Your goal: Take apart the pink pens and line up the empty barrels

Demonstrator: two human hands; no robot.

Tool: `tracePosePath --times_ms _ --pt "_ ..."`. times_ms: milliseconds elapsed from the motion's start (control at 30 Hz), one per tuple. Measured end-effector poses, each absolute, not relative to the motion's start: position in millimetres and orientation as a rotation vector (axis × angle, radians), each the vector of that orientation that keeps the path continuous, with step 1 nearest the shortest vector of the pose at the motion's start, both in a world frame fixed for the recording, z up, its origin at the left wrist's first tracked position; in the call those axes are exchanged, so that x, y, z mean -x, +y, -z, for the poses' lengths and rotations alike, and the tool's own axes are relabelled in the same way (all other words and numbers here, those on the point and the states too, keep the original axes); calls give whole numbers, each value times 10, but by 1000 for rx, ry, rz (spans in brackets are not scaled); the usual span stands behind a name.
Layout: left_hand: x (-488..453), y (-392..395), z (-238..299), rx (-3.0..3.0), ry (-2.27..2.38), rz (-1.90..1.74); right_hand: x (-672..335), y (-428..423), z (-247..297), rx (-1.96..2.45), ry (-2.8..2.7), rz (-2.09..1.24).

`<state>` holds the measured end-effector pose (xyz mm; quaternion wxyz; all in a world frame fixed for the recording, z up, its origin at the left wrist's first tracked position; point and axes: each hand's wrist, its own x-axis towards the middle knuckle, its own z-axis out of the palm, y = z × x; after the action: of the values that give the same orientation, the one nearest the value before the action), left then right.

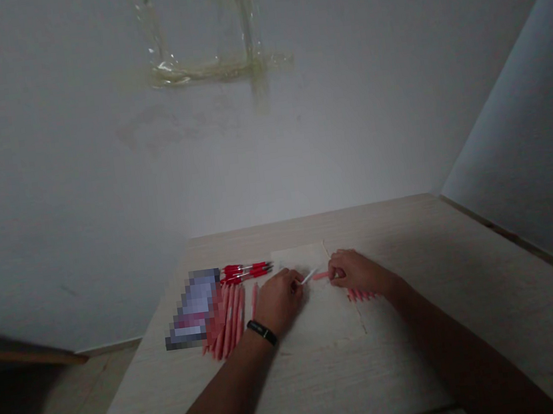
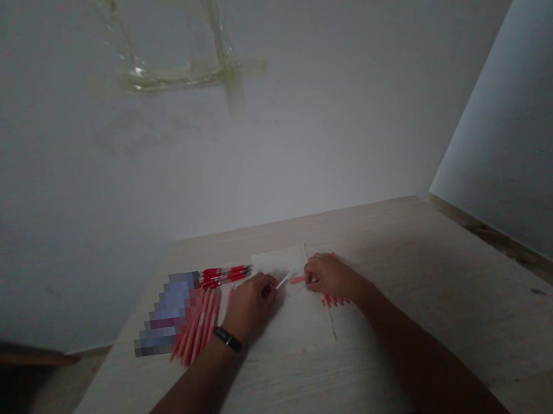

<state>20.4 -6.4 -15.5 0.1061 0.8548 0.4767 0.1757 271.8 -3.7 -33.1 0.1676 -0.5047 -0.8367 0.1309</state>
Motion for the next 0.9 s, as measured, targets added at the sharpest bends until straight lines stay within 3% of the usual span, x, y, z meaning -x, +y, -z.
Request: tracePosePath --times_ms 567,900 --pt "-203 -59 127 -2510 1280 -470 -2648 -76 132 1123 -2231 -242" --pt "-245 -69 193 -2565 1013 -554 -2483 -154 180 1149 -2381 -416"
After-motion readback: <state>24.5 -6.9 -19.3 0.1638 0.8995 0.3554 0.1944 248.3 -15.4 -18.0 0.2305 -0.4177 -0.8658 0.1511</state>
